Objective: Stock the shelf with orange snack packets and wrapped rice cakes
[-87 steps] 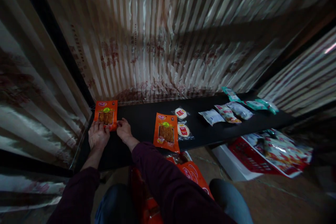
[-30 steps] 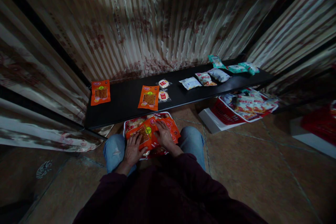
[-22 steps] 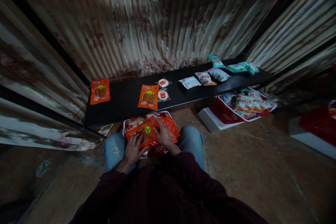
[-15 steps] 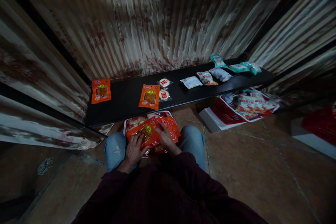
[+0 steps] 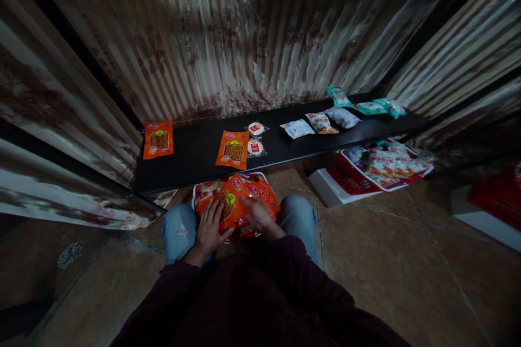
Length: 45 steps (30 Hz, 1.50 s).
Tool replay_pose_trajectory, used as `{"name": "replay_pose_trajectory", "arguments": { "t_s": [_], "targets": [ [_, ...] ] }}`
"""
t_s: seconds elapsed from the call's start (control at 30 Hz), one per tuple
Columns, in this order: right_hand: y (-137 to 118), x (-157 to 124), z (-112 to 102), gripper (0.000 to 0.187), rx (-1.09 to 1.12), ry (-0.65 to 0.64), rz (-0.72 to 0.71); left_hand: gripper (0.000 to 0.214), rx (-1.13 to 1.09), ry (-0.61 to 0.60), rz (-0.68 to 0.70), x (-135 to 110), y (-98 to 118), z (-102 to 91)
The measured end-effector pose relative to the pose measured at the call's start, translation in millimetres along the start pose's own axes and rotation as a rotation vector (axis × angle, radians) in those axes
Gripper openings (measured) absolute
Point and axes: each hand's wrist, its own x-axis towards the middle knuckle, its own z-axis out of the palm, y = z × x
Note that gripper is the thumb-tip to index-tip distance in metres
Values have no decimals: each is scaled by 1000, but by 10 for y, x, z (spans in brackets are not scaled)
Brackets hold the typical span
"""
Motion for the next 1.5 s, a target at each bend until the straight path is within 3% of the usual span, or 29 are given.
{"name": "replay_pose_trajectory", "arguments": {
  "t_s": [0.13,0.37,0.6,0.7,0.83,1.0,1.23,1.5],
  "targets": [
    [-104,-12,19,30,114,-14,150,68,-23,13,-24,-20,11,28],
    [-200,-54,86,36,167,-64,214,61,-89,12,-69,-71,-37,55],
    [-213,-81,128,41,-107,-92,26,51,-290,27,-179,9,-37,-31],
    [-258,-99,173,53,-139,-142,-1,48,-460,32,-288,75,64,-131],
    [-331,-130,217,67,-88,-228,-41,48,-745,114,-580,185,230,-295],
    [-280,-132,214,64,-48,-234,-60,47,-1092,161,-843,332,319,-460],
    [-106,-68,122,58,-149,-208,-102,49,-1444,211,-1036,386,349,-548],
    [-78,-131,122,51,-104,-162,-52,43,-1580,205,-1144,441,368,-629]
  ]
}}
